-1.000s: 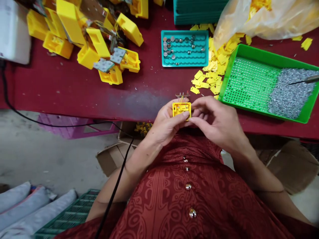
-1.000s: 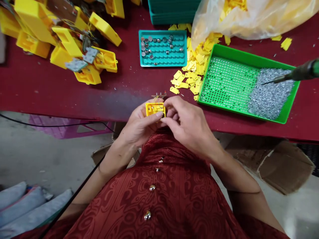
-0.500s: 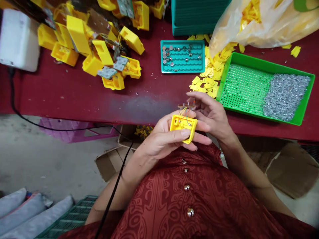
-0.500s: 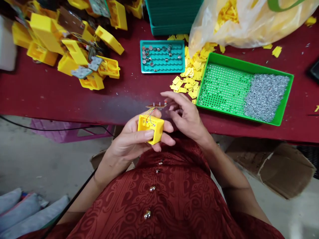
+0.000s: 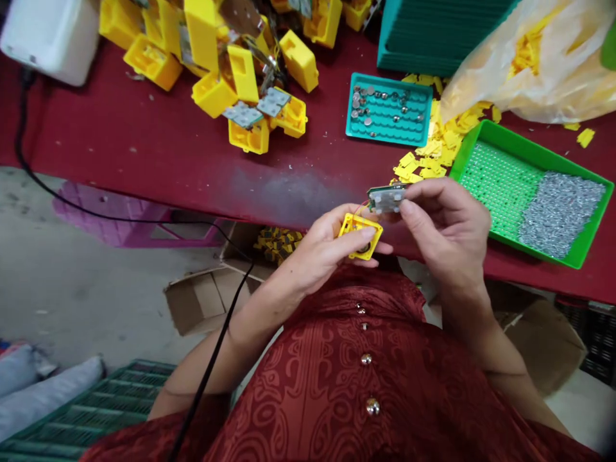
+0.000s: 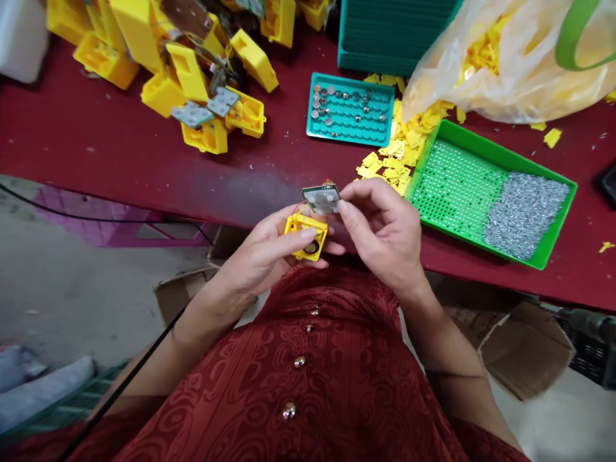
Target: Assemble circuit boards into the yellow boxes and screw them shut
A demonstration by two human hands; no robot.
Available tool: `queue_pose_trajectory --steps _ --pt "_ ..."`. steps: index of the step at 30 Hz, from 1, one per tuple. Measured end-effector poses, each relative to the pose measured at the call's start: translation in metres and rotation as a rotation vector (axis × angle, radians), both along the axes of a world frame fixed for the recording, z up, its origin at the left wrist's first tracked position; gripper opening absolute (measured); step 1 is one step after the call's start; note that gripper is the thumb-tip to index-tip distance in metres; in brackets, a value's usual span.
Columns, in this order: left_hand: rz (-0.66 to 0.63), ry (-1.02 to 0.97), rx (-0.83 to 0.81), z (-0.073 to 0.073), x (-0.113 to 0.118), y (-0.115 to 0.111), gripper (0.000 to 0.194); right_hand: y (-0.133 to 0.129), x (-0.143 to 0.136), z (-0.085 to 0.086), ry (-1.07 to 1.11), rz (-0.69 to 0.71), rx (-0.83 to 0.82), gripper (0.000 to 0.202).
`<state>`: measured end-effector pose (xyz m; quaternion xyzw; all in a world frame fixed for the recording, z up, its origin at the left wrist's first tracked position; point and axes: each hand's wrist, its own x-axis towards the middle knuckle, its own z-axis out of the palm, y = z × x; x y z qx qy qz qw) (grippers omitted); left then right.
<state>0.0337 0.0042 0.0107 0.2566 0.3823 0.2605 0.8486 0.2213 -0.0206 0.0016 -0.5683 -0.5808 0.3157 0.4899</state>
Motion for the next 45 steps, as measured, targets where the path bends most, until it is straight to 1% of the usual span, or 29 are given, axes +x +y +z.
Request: queue_pose_trajectory --steps 2,4,6,9,11,14,16,18,21,24,27,28,30,33,36,39,42,45 --pt "0.046 0.094 0.018 -0.004 0.000 -0.001 0.040 -0.005 -0.005 0.012 -0.159 -0.005 0.022 0.009" --pt "0.084 0.116 0.028 -0.008 -0.001 -0.002 0.040 -0.010 -0.010 0.019 -0.250 0.022 0.051 0.008" --pt "0.113 0.059 0.010 -0.010 -0.005 -0.001 0.038 -0.013 -0.014 0.022 -0.266 0.070 0.125 0.011" --pt "0.126 -0.088 -0.072 -0.010 -0.013 0.001 0.039 -0.016 -0.020 0.023 -0.294 0.182 0.226 0.020" --pt "0.126 -0.147 -0.113 -0.008 -0.019 0.002 0.040 -0.017 -0.023 0.024 -0.361 0.257 0.259 0.019" --pt "0.117 -0.159 -0.114 -0.004 -0.024 0.003 0.038 -0.018 -0.023 0.028 -0.470 0.317 0.260 0.016" --pt "0.119 -0.140 -0.128 -0.002 -0.023 0.002 0.034 -0.019 -0.023 0.032 -0.525 0.340 0.240 0.017" --pt "0.130 -0.100 -0.137 0.000 -0.019 0.001 0.035 -0.020 -0.022 0.036 -0.567 0.366 0.213 0.017" --pt "0.127 -0.037 -0.083 0.002 -0.014 0.000 0.032 -0.023 -0.020 0.044 -0.598 0.398 0.200 0.018" --pt "0.105 -0.027 -0.039 0.003 -0.013 0.000 0.031 -0.024 -0.019 0.050 -0.607 0.397 0.187 0.017" --pt "0.104 -0.011 0.000 0.005 -0.013 0.000 0.034 -0.024 -0.019 0.054 -0.681 0.374 0.151 0.015" --pt "0.101 -0.012 -0.001 0.006 -0.013 0.000 0.036 -0.024 -0.019 0.055 -0.719 0.361 0.139 0.016" --pt "0.087 -0.037 -0.057 0.008 -0.013 0.000 0.037 -0.022 -0.019 0.058 -0.770 0.340 0.116 0.018" --pt "0.056 -0.101 -0.158 0.009 -0.014 0.000 0.038 -0.018 -0.016 0.060 -0.735 0.335 0.021 0.018" --pt "0.044 -0.100 -0.155 0.008 -0.017 -0.002 0.045 -0.013 -0.010 0.061 -0.661 0.353 -0.072 0.015" --pt "0.034 -0.074 -0.100 0.006 -0.019 -0.003 0.050 -0.008 -0.006 0.060 -0.623 0.370 -0.058 0.011" --pt "0.034 -0.045 -0.058 0.006 -0.019 -0.003 0.051 -0.007 -0.005 0.060 -0.593 0.366 -0.018 0.010" --pt "0.017 -0.012 -0.019 0.006 -0.018 -0.003 0.050 -0.010 -0.006 0.060 -0.548 0.321 -0.026 0.013"
